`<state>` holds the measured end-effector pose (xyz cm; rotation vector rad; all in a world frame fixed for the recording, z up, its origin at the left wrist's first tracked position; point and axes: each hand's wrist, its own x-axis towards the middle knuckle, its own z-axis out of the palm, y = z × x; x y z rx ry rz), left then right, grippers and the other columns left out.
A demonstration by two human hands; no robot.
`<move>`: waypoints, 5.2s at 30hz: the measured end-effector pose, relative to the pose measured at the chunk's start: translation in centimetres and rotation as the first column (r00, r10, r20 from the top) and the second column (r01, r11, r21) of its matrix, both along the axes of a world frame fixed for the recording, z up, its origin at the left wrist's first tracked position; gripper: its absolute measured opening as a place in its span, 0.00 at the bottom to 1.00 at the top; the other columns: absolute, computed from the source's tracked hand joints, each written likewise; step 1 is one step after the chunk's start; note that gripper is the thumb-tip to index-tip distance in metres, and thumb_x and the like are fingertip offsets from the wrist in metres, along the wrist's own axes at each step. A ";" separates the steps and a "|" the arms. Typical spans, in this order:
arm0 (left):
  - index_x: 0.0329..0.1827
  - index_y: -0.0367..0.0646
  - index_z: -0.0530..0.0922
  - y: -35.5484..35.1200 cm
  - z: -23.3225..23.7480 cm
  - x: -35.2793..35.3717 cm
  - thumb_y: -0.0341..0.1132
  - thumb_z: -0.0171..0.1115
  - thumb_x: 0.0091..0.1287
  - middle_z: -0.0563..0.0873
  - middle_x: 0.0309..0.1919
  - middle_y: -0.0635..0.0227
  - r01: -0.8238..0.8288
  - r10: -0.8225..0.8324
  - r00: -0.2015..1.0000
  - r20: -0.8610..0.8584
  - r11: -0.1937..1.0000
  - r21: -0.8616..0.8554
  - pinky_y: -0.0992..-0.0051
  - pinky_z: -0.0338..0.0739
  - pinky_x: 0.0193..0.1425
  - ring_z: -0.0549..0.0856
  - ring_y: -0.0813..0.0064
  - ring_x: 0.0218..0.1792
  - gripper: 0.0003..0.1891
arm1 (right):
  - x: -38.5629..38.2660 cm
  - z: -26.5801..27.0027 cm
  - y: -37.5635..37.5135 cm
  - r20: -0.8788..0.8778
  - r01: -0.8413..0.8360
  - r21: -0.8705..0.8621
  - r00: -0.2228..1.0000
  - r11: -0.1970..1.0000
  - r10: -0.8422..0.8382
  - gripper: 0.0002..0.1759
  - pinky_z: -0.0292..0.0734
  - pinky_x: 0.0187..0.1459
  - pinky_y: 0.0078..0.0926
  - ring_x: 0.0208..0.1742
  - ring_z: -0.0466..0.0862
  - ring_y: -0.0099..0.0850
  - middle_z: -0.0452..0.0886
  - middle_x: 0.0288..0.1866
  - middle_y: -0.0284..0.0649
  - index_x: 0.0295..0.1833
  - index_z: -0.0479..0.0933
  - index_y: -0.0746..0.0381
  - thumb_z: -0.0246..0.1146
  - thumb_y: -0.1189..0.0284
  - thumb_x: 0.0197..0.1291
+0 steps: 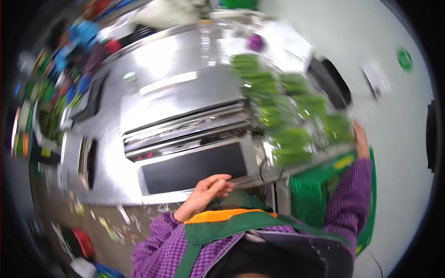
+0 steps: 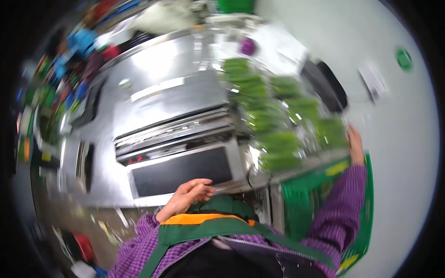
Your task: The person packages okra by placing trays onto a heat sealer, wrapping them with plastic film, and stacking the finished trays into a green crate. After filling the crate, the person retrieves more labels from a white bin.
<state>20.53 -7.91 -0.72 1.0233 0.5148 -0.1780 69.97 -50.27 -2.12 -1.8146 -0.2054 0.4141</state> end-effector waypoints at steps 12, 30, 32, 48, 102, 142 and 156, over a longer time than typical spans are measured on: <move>0.61 0.38 0.69 2.7 -2.0 -2.2 0.40 0.53 0.70 0.81 0.49 0.62 -0.091 0.090 0.996 0.025 0.996 0.008 0.76 0.74 0.53 0.79 0.75 0.50 0.20 | 2.9 -3.8 6.6 0.656 0.239 -0.409 0.748 0.881 0.101 0.18 0.72 0.51 0.25 0.49 0.79 0.32 0.79 0.52 0.47 0.56 0.72 0.69 0.54 0.73 0.63; 0.58 0.38 0.72 13.2 -4.6 -15.6 0.35 0.52 0.70 0.81 0.47 0.62 -0.383 0.382 0.923 -0.037 0.923 -0.034 0.76 0.76 0.51 0.80 0.76 0.47 0.16 | -39.7 1.3 39.9 0.010 -0.750 -0.248 0.631 0.613 0.776 0.11 0.78 0.37 0.21 0.35 0.84 0.28 0.83 0.37 0.44 0.47 0.77 0.67 0.57 0.77 0.60; 0.57 0.38 0.72 14.2 -5.2 -16.6 0.35 0.53 0.70 0.82 0.46 0.64 -0.383 0.380 0.924 -0.046 0.922 -0.060 0.78 0.76 0.50 0.80 0.78 0.45 0.16 | -42.5 -1.2 39.9 -0.029 -0.753 -0.217 0.641 0.621 0.767 0.11 0.78 0.36 0.21 0.34 0.84 0.27 0.83 0.36 0.44 0.48 0.78 0.66 0.57 0.77 0.60; 0.57 0.39 0.73 22.4 -6.1 -17.6 0.36 0.53 0.70 0.82 0.46 0.64 -0.126 0.126 0.992 0.000 0.989 -0.083 0.78 0.76 0.51 0.80 0.78 0.45 0.16 | -48.7 -5.9 43.5 0.489 0.002 -0.435 0.840 0.900 0.234 0.06 0.72 0.25 0.23 0.22 0.80 0.30 0.79 0.26 0.41 0.40 0.78 0.61 0.62 0.76 0.56; 0.53 0.36 0.77 50.0 -9.8 -26.4 0.23 0.62 0.58 0.83 0.42 0.70 -0.761 0.857 0.469 0.215 0.268 0.590 0.83 0.72 0.40 0.76 0.85 0.33 0.18 | -48.6 -2.6 86.9 -0.332 -0.889 -0.281 0.444 0.362 0.833 0.32 0.80 0.35 0.22 0.38 0.79 0.27 0.75 0.42 0.42 0.67 0.56 0.71 0.57 0.71 0.61; 0.51 0.32 0.73 26.9 -1.3 -5.7 0.24 0.64 0.56 0.83 0.25 0.67 -0.266 0.431 0.902 -0.022 0.594 0.759 0.86 0.71 0.28 0.80 0.83 0.25 0.18 | -30.2 -2.2 47.6 0.315 -0.310 -0.420 0.832 0.853 0.457 0.08 0.72 0.33 0.30 0.27 0.78 0.33 0.79 0.24 0.34 0.36 0.75 0.62 0.64 0.69 0.54; 0.25 0.44 0.71 31.0 6.6 -6.1 0.30 0.48 0.67 0.68 0.20 0.75 -0.232 0.336 0.750 0.570 0.940 -0.249 0.80 0.62 0.22 0.66 0.82 0.19 0.10 | -27.1 10.8 51.6 0.039 -0.409 0.811 0.752 0.418 0.658 0.17 0.69 0.38 0.24 0.28 0.72 0.24 0.71 0.22 0.32 0.53 0.70 0.73 0.51 0.75 0.63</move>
